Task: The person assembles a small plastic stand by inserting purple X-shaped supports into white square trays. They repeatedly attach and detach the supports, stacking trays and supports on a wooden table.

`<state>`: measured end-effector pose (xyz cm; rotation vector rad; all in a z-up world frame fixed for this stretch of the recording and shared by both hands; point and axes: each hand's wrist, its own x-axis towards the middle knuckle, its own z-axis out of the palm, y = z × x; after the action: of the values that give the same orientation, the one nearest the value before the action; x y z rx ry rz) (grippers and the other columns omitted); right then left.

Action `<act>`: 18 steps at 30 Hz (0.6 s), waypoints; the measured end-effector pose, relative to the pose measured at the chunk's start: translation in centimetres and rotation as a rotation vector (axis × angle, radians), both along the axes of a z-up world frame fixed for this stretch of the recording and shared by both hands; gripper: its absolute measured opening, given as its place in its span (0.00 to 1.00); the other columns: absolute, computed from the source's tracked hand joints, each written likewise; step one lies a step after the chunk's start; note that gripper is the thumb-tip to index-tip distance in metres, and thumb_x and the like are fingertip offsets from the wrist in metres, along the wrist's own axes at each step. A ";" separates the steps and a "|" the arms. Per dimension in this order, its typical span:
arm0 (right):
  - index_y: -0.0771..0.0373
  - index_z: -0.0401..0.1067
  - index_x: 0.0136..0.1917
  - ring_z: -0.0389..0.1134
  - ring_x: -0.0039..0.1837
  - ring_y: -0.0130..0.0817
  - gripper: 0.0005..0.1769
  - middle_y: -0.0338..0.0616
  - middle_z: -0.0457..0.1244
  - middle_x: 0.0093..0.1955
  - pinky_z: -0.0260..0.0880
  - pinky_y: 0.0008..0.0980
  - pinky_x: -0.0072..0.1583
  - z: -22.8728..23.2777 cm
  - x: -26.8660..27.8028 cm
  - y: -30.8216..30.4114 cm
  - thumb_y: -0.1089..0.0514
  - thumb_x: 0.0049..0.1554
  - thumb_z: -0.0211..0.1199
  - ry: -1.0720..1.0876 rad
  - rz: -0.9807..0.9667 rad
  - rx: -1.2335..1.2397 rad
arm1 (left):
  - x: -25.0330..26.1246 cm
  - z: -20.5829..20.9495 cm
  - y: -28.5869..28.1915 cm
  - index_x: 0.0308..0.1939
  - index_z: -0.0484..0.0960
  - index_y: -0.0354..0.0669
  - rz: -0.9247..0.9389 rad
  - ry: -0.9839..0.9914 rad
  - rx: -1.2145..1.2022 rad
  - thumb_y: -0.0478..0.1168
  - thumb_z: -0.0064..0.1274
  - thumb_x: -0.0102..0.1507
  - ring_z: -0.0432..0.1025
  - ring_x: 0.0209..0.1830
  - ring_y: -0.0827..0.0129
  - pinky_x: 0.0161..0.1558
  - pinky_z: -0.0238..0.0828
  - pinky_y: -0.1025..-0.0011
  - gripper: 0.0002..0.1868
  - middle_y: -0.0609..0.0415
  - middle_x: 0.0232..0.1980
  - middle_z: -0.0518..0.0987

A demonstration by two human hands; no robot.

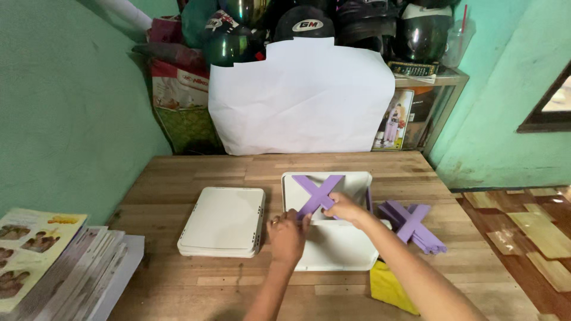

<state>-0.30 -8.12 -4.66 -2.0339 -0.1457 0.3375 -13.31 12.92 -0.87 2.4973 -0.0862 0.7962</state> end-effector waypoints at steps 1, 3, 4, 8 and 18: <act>0.67 0.76 0.57 0.69 0.52 0.36 0.19 0.45 0.70 0.48 0.70 0.36 0.54 0.1 0.8 -0.6 0.66 0.50 0.67 -0.047 0.016 -0.078 | -0.4 0.0 -0.5 0.37 0.79 0.40 -0.045 0.014 -0.024 0.57 0.51 0.66 0.75 0.41 0.45 0.50 0.66 0.50 0.21 0.43 0.37 0.82; 0.62 0.76 0.58 0.71 0.54 0.35 0.23 0.45 0.72 0.50 0.71 0.34 0.56 0.6 2.1 -1.7 0.68 0.48 0.65 -0.143 0.048 -0.235 | -0.9 0.2 -1.6 0.38 0.79 0.40 -0.154 0.073 -0.101 0.55 0.50 0.68 0.76 0.39 0.44 0.49 0.68 0.49 0.20 0.40 0.37 0.82; 0.61 0.76 0.60 0.72 0.56 0.36 0.24 0.46 0.72 0.52 0.71 0.34 0.57 0.7 2.4 -2.2 0.68 0.48 0.64 -0.201 0.051 -0.279 | -1.4 0.3 -2.2 0.40 0.80 0.39 -0.217 0.118 -0.153 0.54 0.50 0.69 0.76 0.40 0.42 0.48 0.68 0.48 0.20 0.39 0.37 0.83; 0.51 0.75 0.66 0.70 0.63 0.44 0.27 0.49 0.69 0.62 0.69 0.38 0.62 2.1 2.1 -3.3 0.65 0.53 0.60 -0.332 -0.030 -0.474 | -3.4 0.6 -4.9 0.53 0.78 0.35 -0.425 0.136 -0.386 0.49 0.52 0.67 0.76 0.42 0.38 0.46 0.71 0.48 0.20 0.32 0.43 0.81; 0.61 0.71 0.65 0.63 0.71 0.53 0.32 0.54 0.64 0.68 0.59 0.44 0.72 6.8 -1.5 0.0 0.70 0.46 0.60 -0.815 -0.133 -0.556 | -0.8 0.5 -3.1 0.53 0.79 0.32 -0.130 -0.174 -0.480 0.42 0.49 0.69 0.74 0.48 0.36 0.51 0.70 0.50 0.16 0.28 0.53 0.77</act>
<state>-1.82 -8.10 2.16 -2.6087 -0.4513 -0.6223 -14.10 9.81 -0.40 1.9504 -0.1033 0.8613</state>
